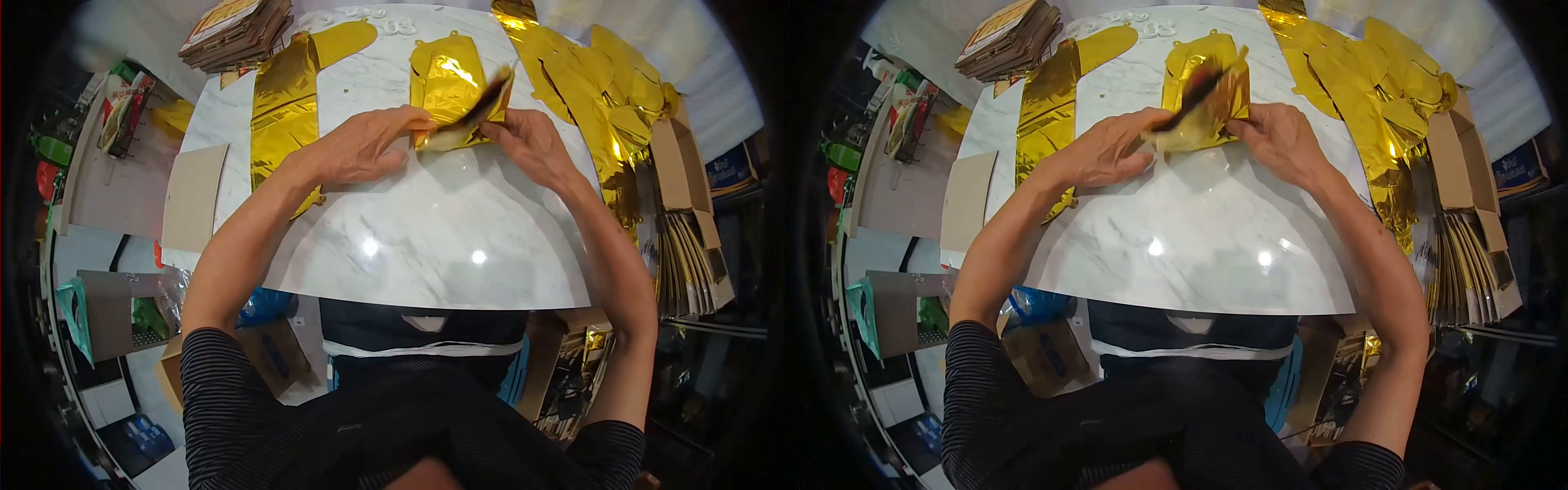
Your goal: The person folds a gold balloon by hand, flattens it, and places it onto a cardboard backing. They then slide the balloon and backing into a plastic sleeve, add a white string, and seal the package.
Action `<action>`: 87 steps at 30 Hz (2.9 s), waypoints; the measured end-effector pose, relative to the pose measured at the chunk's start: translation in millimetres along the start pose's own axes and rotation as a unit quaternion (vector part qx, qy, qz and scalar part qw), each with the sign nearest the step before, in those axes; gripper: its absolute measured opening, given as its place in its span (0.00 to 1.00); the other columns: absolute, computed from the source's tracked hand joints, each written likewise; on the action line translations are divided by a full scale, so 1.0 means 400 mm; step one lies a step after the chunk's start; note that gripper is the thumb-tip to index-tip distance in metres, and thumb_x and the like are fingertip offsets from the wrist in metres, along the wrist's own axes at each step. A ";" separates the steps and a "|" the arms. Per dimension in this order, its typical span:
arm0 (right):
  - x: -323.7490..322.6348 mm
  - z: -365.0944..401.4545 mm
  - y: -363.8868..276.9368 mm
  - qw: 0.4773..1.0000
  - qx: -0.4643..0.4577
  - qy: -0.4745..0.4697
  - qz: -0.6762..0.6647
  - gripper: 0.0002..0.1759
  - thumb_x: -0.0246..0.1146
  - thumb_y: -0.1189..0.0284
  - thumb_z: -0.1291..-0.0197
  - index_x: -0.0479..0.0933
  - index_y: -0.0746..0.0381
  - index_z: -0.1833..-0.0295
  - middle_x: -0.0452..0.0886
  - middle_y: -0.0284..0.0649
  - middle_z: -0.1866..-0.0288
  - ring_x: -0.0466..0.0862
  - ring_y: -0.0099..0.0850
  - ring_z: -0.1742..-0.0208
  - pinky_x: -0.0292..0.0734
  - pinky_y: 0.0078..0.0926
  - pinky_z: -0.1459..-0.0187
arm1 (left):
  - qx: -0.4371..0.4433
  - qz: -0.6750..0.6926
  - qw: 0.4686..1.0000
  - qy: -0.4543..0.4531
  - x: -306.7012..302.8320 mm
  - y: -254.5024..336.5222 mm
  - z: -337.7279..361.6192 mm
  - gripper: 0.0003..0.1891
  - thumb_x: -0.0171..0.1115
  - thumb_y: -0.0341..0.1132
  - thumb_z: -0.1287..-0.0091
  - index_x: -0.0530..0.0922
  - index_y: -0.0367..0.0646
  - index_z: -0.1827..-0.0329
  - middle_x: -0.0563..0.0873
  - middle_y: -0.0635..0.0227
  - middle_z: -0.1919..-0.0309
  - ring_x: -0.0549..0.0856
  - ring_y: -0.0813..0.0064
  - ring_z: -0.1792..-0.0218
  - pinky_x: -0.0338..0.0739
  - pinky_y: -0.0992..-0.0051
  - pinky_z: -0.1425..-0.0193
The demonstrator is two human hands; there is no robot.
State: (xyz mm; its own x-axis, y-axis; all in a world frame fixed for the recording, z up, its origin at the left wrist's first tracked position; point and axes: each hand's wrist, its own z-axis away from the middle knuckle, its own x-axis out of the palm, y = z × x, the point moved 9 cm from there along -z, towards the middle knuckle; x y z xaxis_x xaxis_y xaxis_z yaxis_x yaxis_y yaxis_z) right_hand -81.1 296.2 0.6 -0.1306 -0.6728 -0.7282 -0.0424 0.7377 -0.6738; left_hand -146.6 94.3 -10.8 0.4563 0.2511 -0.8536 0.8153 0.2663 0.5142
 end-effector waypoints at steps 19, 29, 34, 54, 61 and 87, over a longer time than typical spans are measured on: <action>0.021 -0.083 0.107 0.984 0.105 -0.072 -0.128 0.17 0.69 0.59 0.25 0.87 0.64 0.54 0.81 0.24 0.69 0.72 0.15 0.69 0.64 0.20 0.67 | -0.196 0.175 0.939 0.221 0.003 -0.092 -0.016 0.21 0.73 0.37 0.26 0.82 0.31 0.38 0.93 0.69 0.69 0.85 0.86 0.66 0.79 0.79 0.57; 0.004 -0.030 0.118 0.993 0.086 -0.018 -0.085 0.30 0.77 0.68 0.37 0.82 0.70 0.32 0.91 0.32 0.62 0.84 0.19 0.62 0.78 0.24 0.54 | -0.196 0.148 0.936 0.254 -0.003 -0.088 -0.013 0.24 0.75 0.38 0.32 0.82 0.29 0.39 0.94 0.57 0.68 0.93 0.68 0.66 0.84 0.69 0.54; 0.002 -0.030 0.107 0.993 0.101 -0.003 -0.054 0.29 0.77 0.70 0.36 0.82 0.68 0.32 0.88 0.29 0.65 0.81 0.16 0.64 0.76 0.21 0.55 | -0.219 0.120 0.938 0.242 -0.013 -0.080 -0.020 0.26 0.76 0.36 0.31 0.81 0.31 0.35 0.94 0.65 0.67 0.90 0.79 0.65 0.84 0.75 0.53; 0.002 -0.058 0.120 0.991 0.126 0.033 -0.018 0.23 0.79 0.56 0.41 0.89 0.66 0.54 0.85 0.31 0.73 0.79 0.21 0.71 0.74 0.26 0.64 | -0.199 0.052 0.942 0.266 -0.007 -0.051 -0.043 0.32 0.74 0.30 0.34 0.72 0.31 0.28 0.91 0.57 0.66 0.91 0.61 0.64 0.85 0.64 0.54; 0.007 -0.073 0.127 0.987 0.139 0.033 0.067 0.21 0.79 0.53 0.42 0.87 0.62 0.69 0.80 0.31 0.79 0.76 0.22 0.76 0.69 0.31 0.70 | -0.140 0.007 0.950 0.278 0.000 -0.042 -0.047 0.13 0.72 0.32 0.32 0.92 0.44 0.45 0.91 0.57 0.65 0.90 0.61 0.62 0.84 0.64 0.52; 0.003 -0.057 0.101 0.984 0.116 0.067 0.117 0.21 0.77 0.52 0.37 0.88 0.61 0.62 0.86 0.39 0.73 0.86 0.35 0.68 0.76 0.40 0.63 | -0.209 0.100 0.937 0.260 -0.013 -0.054 0.003 0.24 0.76 0.34 0.33 0.84 0.36 0.34 0.93 0.64 0.64 0.90 0.72 0.60 0.84 0.70 0.49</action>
State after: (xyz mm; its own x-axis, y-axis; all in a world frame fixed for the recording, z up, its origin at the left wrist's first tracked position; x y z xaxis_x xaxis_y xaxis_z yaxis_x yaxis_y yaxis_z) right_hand -105.5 326.6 -24.6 -0.2399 -0.4619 -0.8539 0.2289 0.8278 -0.5122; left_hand -165.9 86.3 -17.6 0.2601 0.7258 -0.6368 0.4713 0.4802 0.7398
